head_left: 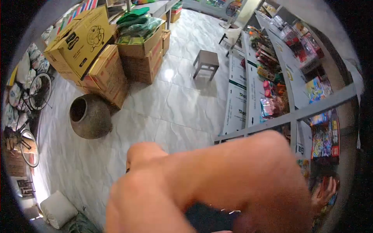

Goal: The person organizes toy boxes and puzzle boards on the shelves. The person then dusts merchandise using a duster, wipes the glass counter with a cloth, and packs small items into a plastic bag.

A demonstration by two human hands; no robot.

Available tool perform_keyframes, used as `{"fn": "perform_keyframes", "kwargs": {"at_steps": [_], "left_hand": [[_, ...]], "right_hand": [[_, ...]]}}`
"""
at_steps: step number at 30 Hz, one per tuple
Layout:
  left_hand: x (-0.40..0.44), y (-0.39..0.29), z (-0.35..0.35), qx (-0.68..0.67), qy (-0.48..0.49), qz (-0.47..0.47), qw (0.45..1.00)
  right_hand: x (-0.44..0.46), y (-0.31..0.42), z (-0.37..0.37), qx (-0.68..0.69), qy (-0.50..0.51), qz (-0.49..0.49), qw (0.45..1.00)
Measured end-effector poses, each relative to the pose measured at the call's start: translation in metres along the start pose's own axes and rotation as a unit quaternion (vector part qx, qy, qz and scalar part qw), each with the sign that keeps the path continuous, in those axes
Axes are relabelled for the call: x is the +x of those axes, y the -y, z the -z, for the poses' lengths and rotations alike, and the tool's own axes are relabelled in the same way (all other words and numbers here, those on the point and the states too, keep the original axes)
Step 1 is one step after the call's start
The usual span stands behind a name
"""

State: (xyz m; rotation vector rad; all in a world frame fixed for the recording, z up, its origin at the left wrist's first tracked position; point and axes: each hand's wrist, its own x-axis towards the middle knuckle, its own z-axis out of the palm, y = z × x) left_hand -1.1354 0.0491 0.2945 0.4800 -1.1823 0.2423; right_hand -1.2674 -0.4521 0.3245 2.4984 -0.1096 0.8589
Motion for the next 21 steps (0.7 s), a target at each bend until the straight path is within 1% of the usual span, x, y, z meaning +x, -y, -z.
{"fn": "perform_keyframes", "kwargs": {"at_steps": [2, 5, 8, 9, 12, 13, 14, 15, 16, 17, 18, 19, 20, 21], "left_hand": [[-0.001, -0.015, 0.014, 0.023, -0.005, -0.031, 0.999], [0.001, -0.034, 0.031, 0.063, -0.012, -0.076, 0.995], [0.005, -0.046, 0.050, 0.104, -0.019, -0.124, 0.987], [0.006, -0.049, 0.055, 0.120, -0.024, -0.140, 0.982], [0.007, -0.053, 0.083, 0.190, -0.072, -0.189, 0.961], [0.004, -0.048, 0.096, 0.217, -0.104, -0.203, 0.949], [0.001, -0.040, 0.113, 0.237, -0.162, -0.207, 0.936], [-0.007, -0.028, 0.133, 0.246, -0.238, -0.194, 0.919], [-0.015, -0.004, 0.160, 0.245, -0.307, -0.145, 0.908], [-0.024, 0.020, 0.187, 0.237, -0.370, -0.094, 0.893], [-0.027, 0.046, 0.211, 0.219, -0.397, 0.032, 0.891], [-0.036, 0.083, 0.235, 0.265, -0.378, 0.093, 0.882], [-0.046, 0.142, 0.267, 0.258, -0.371, 0.273, 0.849], [-0.052, 0.175, 0.282, 0.192, -0.394, 0.328, 0.837]], "right_hand": [[0.014, 0.042, -0.002, 0.001, -0.037, 0.114, 0.993], [0.033, 0.103, -0.018, 0.099, -0.078, 0.136, 0.983], [0.053, 0.149, -0.043, 0.196, -0.120, 0.161, 0.960], [0.056, 0.159, -0.054, 0.202, -0.122, 0.165, 0.958], [0.051, 0.189, -0.097, 0.326, -0.011, 0.034, 0.945], [0.057, 0.209, -0.116, 0.321, -0.015, 0.018, 0.947], [0.065, 0.228, -0.133, 0.330, -0.012, 0.017, 0.944], [0.075, 0.247, -0.149, 0.391, 0.029, -0.026, 0.920], [0.086, 0.264, -0.166, 0.448, 0.069, -0.067, 0.889], [0.100, 0.281, -0.185, 0.454, 0.068, -0.065, 0.886], [0.114, 0.297, -0.206, 0.479, 0.069, -0.049, 0.874], [0.129, 0.316, -0.227, 0.502, 0.070, -0.034, 0.861], [0.166, 0.347, -0.263, 0.526, 0.083, -0.005, 0.846], [0.189, 0.365, -0.279, 0.559, 0.092, 0.004, 0.824]]}}
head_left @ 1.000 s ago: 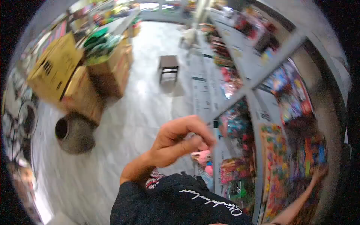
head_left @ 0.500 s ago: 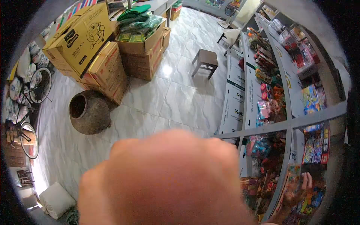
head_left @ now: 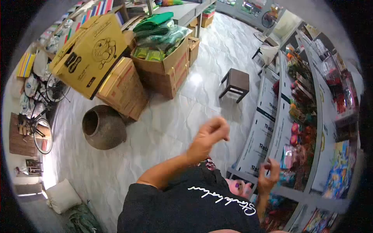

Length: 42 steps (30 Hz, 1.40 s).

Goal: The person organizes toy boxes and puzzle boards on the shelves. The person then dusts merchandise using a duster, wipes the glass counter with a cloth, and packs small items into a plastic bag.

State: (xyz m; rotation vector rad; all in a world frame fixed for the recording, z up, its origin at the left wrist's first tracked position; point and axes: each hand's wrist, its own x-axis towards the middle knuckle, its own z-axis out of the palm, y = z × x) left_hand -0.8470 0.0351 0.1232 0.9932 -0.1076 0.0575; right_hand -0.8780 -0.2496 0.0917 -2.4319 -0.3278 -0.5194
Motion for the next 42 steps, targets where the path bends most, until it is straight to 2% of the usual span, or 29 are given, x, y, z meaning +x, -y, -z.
{"fn": "perform_keyframes", "kwargs": {"at_steps": [3, 4, 6, 7, 9, 10, 11, 13, 15, 17, 21, 23, 25, 26, 27, 28, 31, 32, 33, 35, 36, 38, 42], "left_hand": [[0.058, 0.081, -0.008, -0.034, 0.050, 0.197, 0.979], [0.076, 0.082, -0.012, -0.030, 0.054, 0.200, 0.978], [0.106, 0.086, -0.020, 0.018, 0.114, 0.289, 0.950], [0.117, 0.092, -0.023, 0.015, 0.110, 0.292, 0.950], [0.141, 0.105, -0.022, -0.089, 0.042, 0.306, 0.947], [0.158, 0.104, -0.008, -0.098, 0.079, 0.333, 0.935], [0.174, 0.101, -0.001, -0.097, 0.074, 0.329, 0.936], [0.205, 0.098, 0.016, 0.063, 0.085, 0.250, 0.962], [0.242, 0.096, 0.040, 0.057, 0.103, 0.264, 0.957], [0.284, 0.090, 0.068, 0.080, 0.157, 0.288, 0.941], [0.371, 0.085, 0.120, 0.077, 0.170, 0.259, 0.948], [0.418, 0.077, 0.143, 0.090, 0.185, 0.224, 0.953], [0.464, 0.070, 0.164, 0.146, 0.197, 0.196, 0.949], [0.486, 0.062, 0.176, 0.121, 0.191, 0.254, 0.940], [0.507, 0.054, 0.186, 0.121, 0.193, 0.255, 0.940], [0.527, 0.047, 0.196, 0.140, 0.167, 0.249, 0.944], [0.581, 0.040, 0.224, 0.178, 0.118, 0.245, 0.946], [0.598, 0.037, 0.233, 0.165, 0.088, 0.267, 0.945], [0.616, 0.037, 0.242, 0.151, 0.057, 0.288, 0.944], [0.652, 0.044, 0.262, 0.144, 0.039, 0.294, 0.944], [0.672, 0.047, 0.272, 0.143, 0.022, 0.298, 0.943], [0.714, 0.058, 0.286, 0.121, -0.030, 0.291, 0.949], [0.806, 0.081, 0.318, 0.138, -0.062, 0.294, 0.944]], "right_hand": [[0.080, 0.005, -0.035, 0.070, -0.007, 0.008, 0.997], [0.108, 0.010, -0.049, 0.102, -0.020, 0.021, 0.994], [0.156, 0.016, -0.075, 0.159, -0.017, 0.073, 0.985], [0.180, 0.017, -0.088, 0.159, -0.013, 0.071, 0.985], [0.223, 0.013, -0.116, 0.127, 0.034, 0.150, 0.980], [0.244, 0.008, -0.130, 0.131, 0.037, 0.153, 0.979], [0.265, 0.003, -0.144, 0.111, 0.031, 0.133, 0.984], [0.299, -0.006, -0.176, 0.098, 0.021, 0.115, 0.988], [0.329, -0.020, -0.209, 0.214, 0.110, 0.027, 0.970], [0.363, -0.030, -0.242, 0.221, 0.110, 0.031, 0.969], [0.437, -0.044, -0.304, 0.238, 0.128, 0.025, 0.962], [0.478, -0.047, -0.324, 0.316, 0.193, -0.090, 0.925], [0.517, -0.060, -0.341, 0.296, 0.163, -0.072, 0.939], [0.534, -0.067, -0.349, 0.259, 0.166, -0.081, 0.948], [0.546, -0.076, -0.356, 0.223, 0.170, -0.094, 0.955], [0.555, -0.090, -0.365, 0.228, 0.168, -0.130, 0.950], [0.578, -0.128, -0.388, 0.199, 0.147, -0.127, 0.961], [0.586, -0.130, -0.389, 0.207, 0.149, -0.174, 0.951], [0.596, -0.137, -0.397, 0.207, 0.148, -0.176, 0.951], [0.610, -0.157, -0.407, 0.205, 0.179, -0.315, 0.909], [0.607, -0.192, -0.432, 0.144, 0.116, -0.213, 0.959], [0.629, -0.218, -0.450, 0.134, 0.095, -0.219, 0.962], [0.703, -0.265, -0.494, 0.113, 0.054, -0.260, 0.957]]}}
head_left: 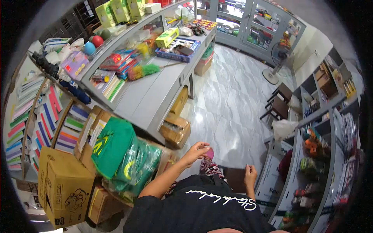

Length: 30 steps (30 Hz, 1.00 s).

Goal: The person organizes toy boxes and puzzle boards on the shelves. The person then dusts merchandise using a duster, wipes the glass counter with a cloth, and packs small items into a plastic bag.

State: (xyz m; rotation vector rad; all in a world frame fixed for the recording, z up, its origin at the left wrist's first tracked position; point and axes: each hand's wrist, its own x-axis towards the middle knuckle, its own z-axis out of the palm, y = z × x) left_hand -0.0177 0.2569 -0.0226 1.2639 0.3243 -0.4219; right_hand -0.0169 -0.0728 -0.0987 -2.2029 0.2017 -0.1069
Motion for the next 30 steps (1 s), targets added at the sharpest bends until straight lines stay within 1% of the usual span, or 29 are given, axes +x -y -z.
{"fn": "perform_keyframes", "kwargs": {"at_steps": [1, 3, 5, 7, 9, 10, 11, 12, 13, 15, 16, 19, 21, 22, 24, 25, 26, 27, 28, 29, 30], "left_hand": [[0.027, -0.005, 0.006, -0.002, -0.003, -0.005, 1.000], [0.071, -0.024, 0.012, -0.007, -0.059, 0.017, 0.998], [0.109, -0.053, 0.016, -0.014, -0.081, 0.029, 0.996], [0.145, -0.074, 0.023, -0.017, -0.100, 0.004, 0.995], [0.173, -0.096, 0.031, -0.031, -0.113, 0.000, 0.993], [0.186, -0.103, 0.038, -0.039, -0.133, -0.020, 0.990], [0.197, -0.115, 0.044, -0.044, -0.154, -0.043, 0.986], [0.205, -0.126, 0.050, -0.055, -0.175, -0.045, 0.982], [0.215, -0.136, 0.060, -0.057, -0.181, -0.045, 0.981], [0.238, -0.156, 0.085, -0.039, -0.218, -0.060, 0.973], [0.249, -0.168, 0.099, -0.040, -0.220, -0.058, 0.973], [0.287, -0.212, 0.143, -0.027, -0.298, -0.102, 0.949], [0.315, -0.242, 0.178, -0.032, -0.342, -0.137, 0.929], [0.332, -0.256, 0.200, -0.031, -0.366, -0.153, 0.917], [0.386, -0.266, 0.267, 0.098, -0.466, -0.215, 0.852], [0.390, -0.296, 0.276, 0.150, -0.510, -0.208, 0.821], [0.399, -0.318, 0.295, 0.256, -0.545, -0.231, 0.764], [0.410, -0.335, 0.313, 0.358, -0.572, -0.247, 0.695], [0.419, -0.351, 0.327, 0.408, -0.585, -0.241, 0.658], [0.425, -0.369, 0.341, 0.458, -0.598, -0.234, 0.615], [0.431, -0.385, 0.353, 0.465, -0.589, -0.218, 0.624]], "right_hand": [[0.027, 0.009, -0.004, -0.006, -0.011, -0.011, 1.000], [0.081, 0.031, -0.006, -0.003, -0.007, -0.011, 1.000], [0.133, 0.055, -0.011, -0.031, -0.004, 0.010, 0.999], [0.182, 0.076, -0.020, -0.053, -0.002, 0.008, 0.999], [0.227, 0.089, -0.030, -0.049, 0.052, 0.024, 0.997], [0.246, 0.087, -0.037, -0.054, 0.062, 0.026, 0.996], [0.266, 0.085, -0.048, -0.047, 0.101, 0.091, 0.990], [0.286, 0.083, -0.057, -0.037, 0.137, 0.156, 0.978], [0.301, 0.088, -0.065, -0.036, 0.142, 0.158, 0.976], [0.324, 0.098, -0.082, -0.078, 0.236, 0.190, 0.950], [0.333, 0.099, -0.090, -0.077, 0.240, 0.189, 0.949], [0.358, 0.101, -0.117, -0.077, 0.316, 0.161, 0.932], [0.375, 0.106, -0.128, -0.100, 0.333, 0.155, 0.925], [0.384, 0.106, -0.134, -0.108, 0.348, 0.133, 0.922], [0.406, 0.100, -0.143, -0.115, 0.360, 0.110, 0.919], [0.418, 0.094, -0.151, -0.120, 0.362, 0.111, 0.918], [0.431, 0.089, -0.157, -0.154, 0.364, 0.103, 0.913], [0.444, 0.085, -0.160, -0.188, 0.367, 0.095, 0.906], [0.458, 0.085, -0.164, -0.192, 0.371, 0.102, 0.903], [0.474, 0.087, -0.172, -0.214, 0.405, 0.090, 0.884], [0.492, 0.091, -0.187, -0.233, 0.438, 0.081, 0.864]]}}
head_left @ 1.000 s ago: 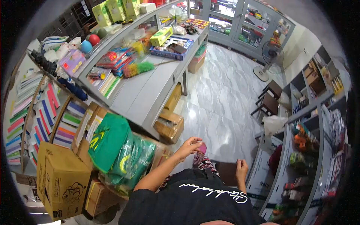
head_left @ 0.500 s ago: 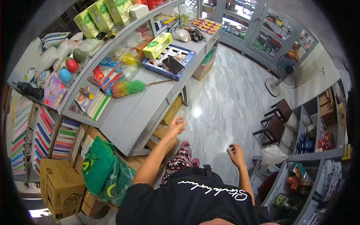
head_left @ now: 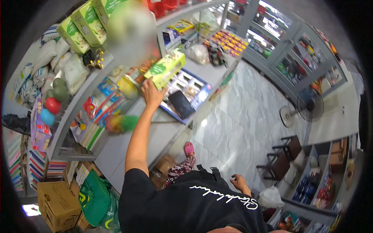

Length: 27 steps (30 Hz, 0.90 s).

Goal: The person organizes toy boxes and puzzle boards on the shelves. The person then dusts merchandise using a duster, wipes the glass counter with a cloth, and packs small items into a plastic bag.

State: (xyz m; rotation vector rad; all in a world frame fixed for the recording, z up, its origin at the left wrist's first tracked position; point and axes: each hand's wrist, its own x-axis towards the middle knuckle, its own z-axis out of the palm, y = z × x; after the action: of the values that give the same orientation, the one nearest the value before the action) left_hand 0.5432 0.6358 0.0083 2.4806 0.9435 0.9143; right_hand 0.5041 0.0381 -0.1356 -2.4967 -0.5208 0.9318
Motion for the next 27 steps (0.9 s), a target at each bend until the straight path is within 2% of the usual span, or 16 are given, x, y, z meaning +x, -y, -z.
{"fn": "perform_keyframes", "kwargs": {"at_steps": [1, 4, 5, 7, 9, 11, 13, 15, 16, 17, 21, 27], "left_hand": [[0.018, -0.007, 0.001, 0.035, 0.041, 0.048, 0.997], [0.057, -0.001, -0.018, 0.101, 0.094, 0.035, 0.990], [0.064, -0.003, -0.021, 0.103, 0.091, 0.041, 0.990], [0.073, -0.010, -0.022, 0.135, 0.151, 0.036, 0.978], [0.079, -0.009, -0.029, 0.161, 0.124, 0.028, 0.979], [0.088, -0.020, -0.034, 0.170, 0.131, 0.067, 0.974], [0.099, -0.026, -0.042, 0.175, 0.148, 0.094, 0.969], [0.102, -0.023, -0.048, 0.191, 0.118, 0.115, 0.968], [0.106, -0.028, -0.047, 0.209, 0.149, 0.132, 0.957], [0.103, -0.028, -0.049, 0.218, 0.141, 0.149, 0.954], [0.100, -0.022, -0.058, 0.164, 0.108, 0.142, 0.970], [0.066, -0.080, 0.002, 0.078, 0.011, 0.081, 0.994]], "right_hand": [[0.020, 0.009, 0.012, -0.010, 0.015, 0.007, 1.000], [0.086, 0.037, 0.048, -0.042, 0.028, 0.063, 0.997], [0.107, 0.058, 0.066, -0.058, -0.003, 0.075, 0.996], [0.136, 0.095, 0.093, -0.073, -0.034, 0.092, 0.992], [0.159, 0.125, 0.114, -0.003, -0.097, 0.126, 0.987], [0.174, 0.139, 0.124, 0.016, -0.095, 0.125, 0.987], [0.193, 0.136, 0.125, 0.046, -0.052, 0.171, 0.983], [0.205, 0.134, 0.133, 0.024, -0.024, 0.180, 0.983], [0.213, 0.130, 0.133, 0.009, -0.015, 0.190, 0.982], [0.223, 0.124, 0.134, -0.008, -0.001, 0.205, 0.979], [0.265, 0.107, 0.157, -0.022, 0.008, 0.248, 0.969], [0.319, 0.120, 0.223, -0.023, -0.029, 0.264, 0.964]]}}
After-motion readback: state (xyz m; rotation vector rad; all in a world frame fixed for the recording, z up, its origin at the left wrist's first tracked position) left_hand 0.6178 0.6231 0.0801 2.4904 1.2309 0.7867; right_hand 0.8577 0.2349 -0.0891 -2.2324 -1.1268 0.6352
